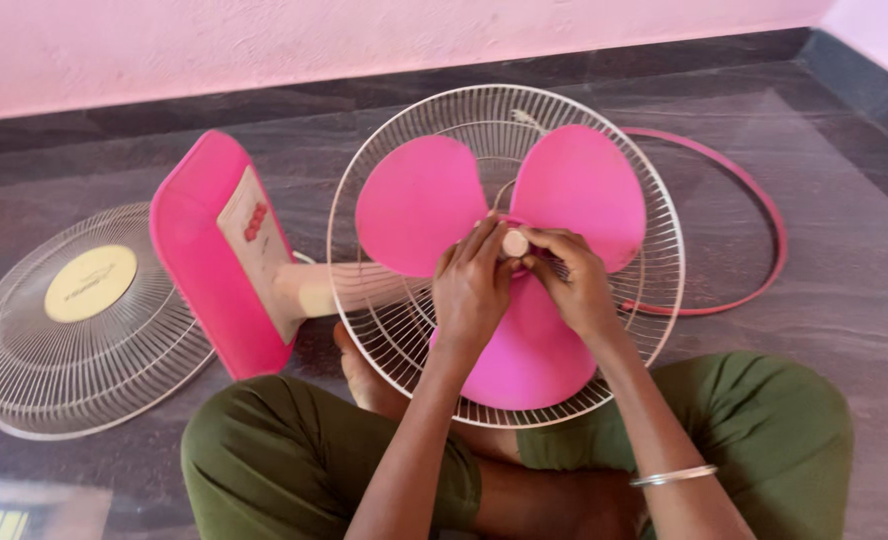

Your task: The person assembles a pink electric fan by hand. They first tighten the central hub cap onto the fan blades, then attach the front wire cage, and finally secure the outer pink ring around the cage.

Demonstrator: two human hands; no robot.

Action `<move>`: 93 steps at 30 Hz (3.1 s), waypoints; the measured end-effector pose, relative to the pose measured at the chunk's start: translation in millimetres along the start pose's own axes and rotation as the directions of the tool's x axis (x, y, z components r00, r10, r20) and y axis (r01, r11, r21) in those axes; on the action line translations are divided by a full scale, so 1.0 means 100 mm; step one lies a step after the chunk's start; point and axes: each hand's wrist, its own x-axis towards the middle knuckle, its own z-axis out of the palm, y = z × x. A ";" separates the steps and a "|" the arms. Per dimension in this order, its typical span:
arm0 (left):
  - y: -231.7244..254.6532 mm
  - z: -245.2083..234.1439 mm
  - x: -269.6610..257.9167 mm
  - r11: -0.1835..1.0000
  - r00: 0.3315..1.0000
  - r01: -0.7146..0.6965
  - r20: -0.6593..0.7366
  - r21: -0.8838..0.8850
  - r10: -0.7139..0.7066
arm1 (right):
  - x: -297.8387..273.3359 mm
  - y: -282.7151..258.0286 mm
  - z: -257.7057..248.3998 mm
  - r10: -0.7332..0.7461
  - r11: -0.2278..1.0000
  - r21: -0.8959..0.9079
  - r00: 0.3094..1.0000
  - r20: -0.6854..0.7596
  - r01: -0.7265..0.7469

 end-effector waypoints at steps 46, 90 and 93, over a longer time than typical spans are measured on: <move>-0.23 -2.62 -0.57 0.849 0.818 0.488 -0.446 0.201 -0.365 | 0.15 -2.08 1.82 -0.113 0.828 0.549 0.925 0.364 -0.114; -3.06 -3.04 -1.97 0.302 0.799 0.349 -0.113 0.887 -0.591 | 0.27 -1.52 4.76 -0.148 0.946 -0.056 0.579 0.802 0.320; -3.07 -3.11 -1.98 0.324 0.872 0.259 -0.076 0.910 -0.483 | 0.27 -1.54 4.78 -0.101 0.947 -0.090 0.552 0.828 0.308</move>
